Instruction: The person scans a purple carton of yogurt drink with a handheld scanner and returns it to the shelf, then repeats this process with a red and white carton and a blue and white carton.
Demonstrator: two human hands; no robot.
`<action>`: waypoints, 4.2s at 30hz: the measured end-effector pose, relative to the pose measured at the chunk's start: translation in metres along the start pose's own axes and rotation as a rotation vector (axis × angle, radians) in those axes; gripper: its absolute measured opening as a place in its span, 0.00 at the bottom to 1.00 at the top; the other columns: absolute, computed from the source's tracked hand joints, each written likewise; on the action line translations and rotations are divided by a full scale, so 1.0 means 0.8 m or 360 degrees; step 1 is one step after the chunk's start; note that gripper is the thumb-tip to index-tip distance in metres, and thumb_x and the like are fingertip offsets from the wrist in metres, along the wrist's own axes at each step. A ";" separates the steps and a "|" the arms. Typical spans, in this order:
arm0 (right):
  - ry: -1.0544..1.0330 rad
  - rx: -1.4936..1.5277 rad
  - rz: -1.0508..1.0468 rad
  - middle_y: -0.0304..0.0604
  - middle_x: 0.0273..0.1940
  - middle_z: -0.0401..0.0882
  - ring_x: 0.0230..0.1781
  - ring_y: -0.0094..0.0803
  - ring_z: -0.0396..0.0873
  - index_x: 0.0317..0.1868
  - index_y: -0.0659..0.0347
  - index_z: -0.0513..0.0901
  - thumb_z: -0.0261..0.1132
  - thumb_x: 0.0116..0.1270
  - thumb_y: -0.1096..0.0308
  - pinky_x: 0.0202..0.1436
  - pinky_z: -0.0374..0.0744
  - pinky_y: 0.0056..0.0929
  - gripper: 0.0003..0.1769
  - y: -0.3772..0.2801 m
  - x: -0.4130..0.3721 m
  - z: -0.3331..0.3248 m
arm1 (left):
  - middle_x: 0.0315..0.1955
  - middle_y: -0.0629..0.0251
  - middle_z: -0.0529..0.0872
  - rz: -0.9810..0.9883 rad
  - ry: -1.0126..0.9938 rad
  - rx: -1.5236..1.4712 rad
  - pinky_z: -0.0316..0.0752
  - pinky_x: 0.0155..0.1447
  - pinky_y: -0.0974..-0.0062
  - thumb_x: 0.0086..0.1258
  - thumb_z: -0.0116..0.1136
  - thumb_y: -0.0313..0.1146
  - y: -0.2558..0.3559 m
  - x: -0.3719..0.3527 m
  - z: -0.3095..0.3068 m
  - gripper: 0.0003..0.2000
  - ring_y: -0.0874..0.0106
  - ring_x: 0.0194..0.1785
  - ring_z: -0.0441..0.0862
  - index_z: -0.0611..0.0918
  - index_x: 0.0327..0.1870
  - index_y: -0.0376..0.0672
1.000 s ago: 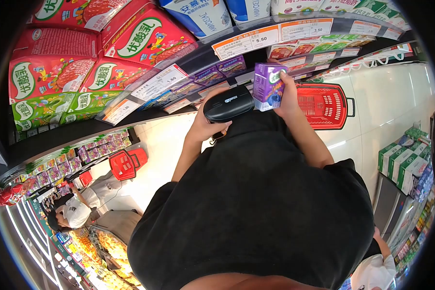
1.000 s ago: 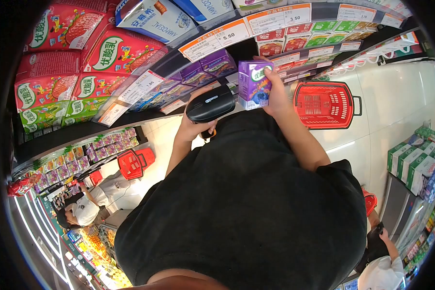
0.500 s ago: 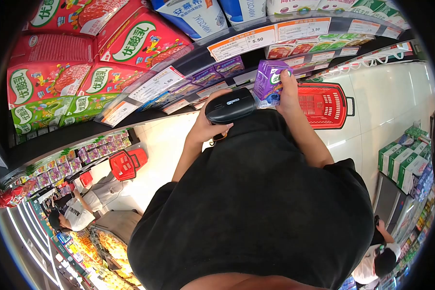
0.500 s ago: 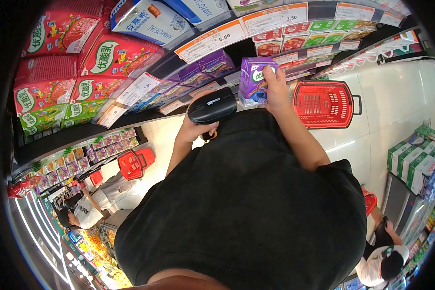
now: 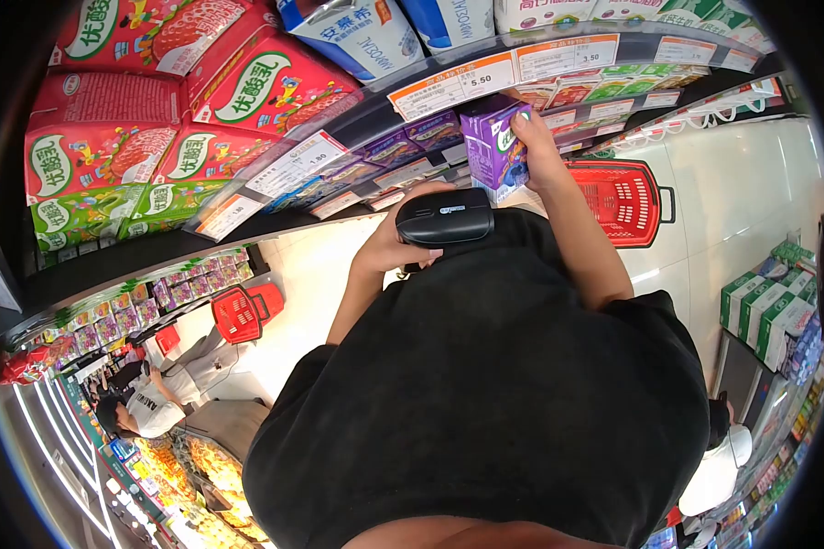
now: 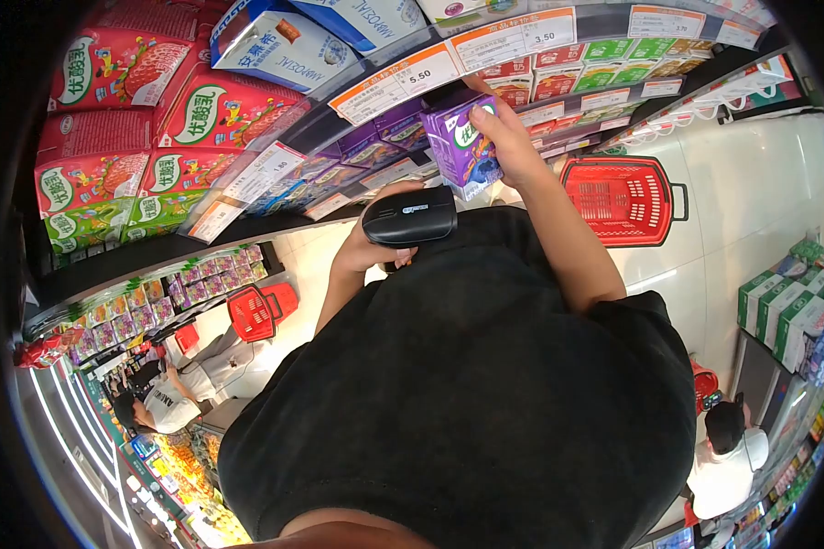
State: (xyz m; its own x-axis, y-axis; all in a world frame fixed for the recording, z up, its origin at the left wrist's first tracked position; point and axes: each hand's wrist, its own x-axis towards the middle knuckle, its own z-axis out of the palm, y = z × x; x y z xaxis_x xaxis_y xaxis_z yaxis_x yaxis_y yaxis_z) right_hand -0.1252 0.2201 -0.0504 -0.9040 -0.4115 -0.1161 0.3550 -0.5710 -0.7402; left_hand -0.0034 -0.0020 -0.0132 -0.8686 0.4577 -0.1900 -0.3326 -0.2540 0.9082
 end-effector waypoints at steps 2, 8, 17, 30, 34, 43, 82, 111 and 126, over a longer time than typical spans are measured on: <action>-0.0058 0.0009 -0.0041 0.44 0.55 0.76 0.54 0.27 0.76 0.72 0.64 0.58 0.62 0.69 0.59 0.57 0.75 0.28 0.37 0.002 -0.001 0.000 | 0.51 0.58 0.76 -0.0007 -0.0001 -0.0007 0.74 0.26 0.80 0.48 0.63 0.17 0.001 -0.002 0.000 0.39 0.76 0.27 0.81 0.65 0.68 0.38; -0.0116 0.0013 -0.0118 0.45 0.58 0.74 0.56 0.28 0.76 0.73 0.64 0.57 0.62 0.69 0.61 0.59 0.74 0.28 0.38 0.002 -0.006 0.001 | 0.53 0.58 0.75 0.0046 0.0034 0.0001 0.74 0.26 0.81 0.49 0.63 0.17 0.001 -0.004 0.000 0.39 0.75 0.27 0.81 0.65 0.68 0.38; -0.0112 -0.0973 -0.0155 0.55 0.70 0.65 0.68 0.36 0.67 0.69 0.66 0.65 0.67 0.65 0.60 0.69 0.66 0.33 0.36 -0.025 0.000 0.002 | 0.51 0.58 0.78 -0.0041 0.0012 0.0033 0.73 0.26 0.81 0.50 0.63 0.17 -0.001 0.004 0.004 0.39 0.76 0.27 0.80 0.64 0.68 0.39; -0.0296 -0.1846 -0.0492 0.54 0.70 0.64 0.72 0.47 0.62 0.62 0.60 0.75 0.72 0.56 0.59 0.72 0.62 0.39 0.33 -0.031 -0.003 -0.015 | 0.52 0.58 0.77 -0.0010 0.0018 0.0050 0.73 0.26 0.81 0.51 0.63 0.16 -0.002 0.008 0.005 0.39 0.76 0.27 0.81 0.64 0.69 0.40; -0.0342 -0.1819 -0.0573 0.52 0.67 0.68 0.68 0.44 0.68 0.61 0.61 0.75 0.73 0.56 0.60 0.69 0.67 0.37 0.32 -0.028 -0.006 -0.016 | 0.50 0.59 0.77 -0.0008 0.0026 0.0009 0.73 0.26 0.81 0.52 0.64 0.16 -0.003 0.006 0.006 0.39 0.77 0.27 0.80 0.64 0.69 0.40; -0.0111 -0.1029 -0.0502 0.44 0.51 0.80 0.47 0.25 0.79 0.62 0.62 0.75 0.70 0.60 0.65 0.54 0.77 0.26 0.29 -0.023 -0.029 -0.018 | 0.48 0.60 0.79 -0.0045 -0.0026 0.0055 0.73 0.27 0.81 0.52 0.64 0.16 0.004 0.018 0.009 0.39 0.77 0.27 0.80 0.64 0.69 0.40; -0.0093 0.0541 0.0191 0.52 0.62 0.71 0.66 0.53 0.67 0.68 0.57 0.65 0.51 0.72 0.46 0.65 0.69 0.57 0.31 0.008 -0.077 0.078 | 0.64 0.61 0.72 0.0446 0.0105 0.0090 0.61 0.71 0.70 0.51 0.69 0.21 -0.027 -0.075 -0.034 0.39 0.69 0.68 0.67 0.67 0.69 0.42; 0.0051 -0.0643 0.0006 0.43 0.53 0.73 0.51 0.29 0.76 0.62 0.60 0.64 0.70 0.63 0.61 0.53 0.78 0.33 0.33 0.082 -0.049 0.093 | 0.77 0.44 0.39 0.1005 -0.0202 0.0661 0.59 0.71 0.68 0.42 0.73 0.24 0.006 -0.098 -0.039 0.39 0.59 0.80 0.45 0.75 0.64 0.45; 0.0362 -0.0787 -0.0709 0.46 0.55 0.69 0.54 0.34 0.74 0.65 0.61 0.58 0.67 0.53 0.86 0.59 0.76 0.34 0.40 0.053 -0.051 0.127 | 0.76 0.56 0.51 0.0760 -0.0182 0.1001 0.67 0.70 0.61 0.38 0.72 0.24 0.010 -0.094 -0.034 0.42 0.58 0.75 0.58 0.76 0.65 0.55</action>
State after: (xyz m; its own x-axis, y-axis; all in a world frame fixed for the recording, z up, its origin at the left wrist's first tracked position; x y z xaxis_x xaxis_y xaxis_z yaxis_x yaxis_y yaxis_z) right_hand -0.0490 0.1404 -0.0101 -0.9848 -0.0237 0.1721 -0.1616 -0.2385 -0.9576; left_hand 0.0488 -0.0619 -0.0017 -0.8104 0.5139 0.2813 0.3654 0.0679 0.9284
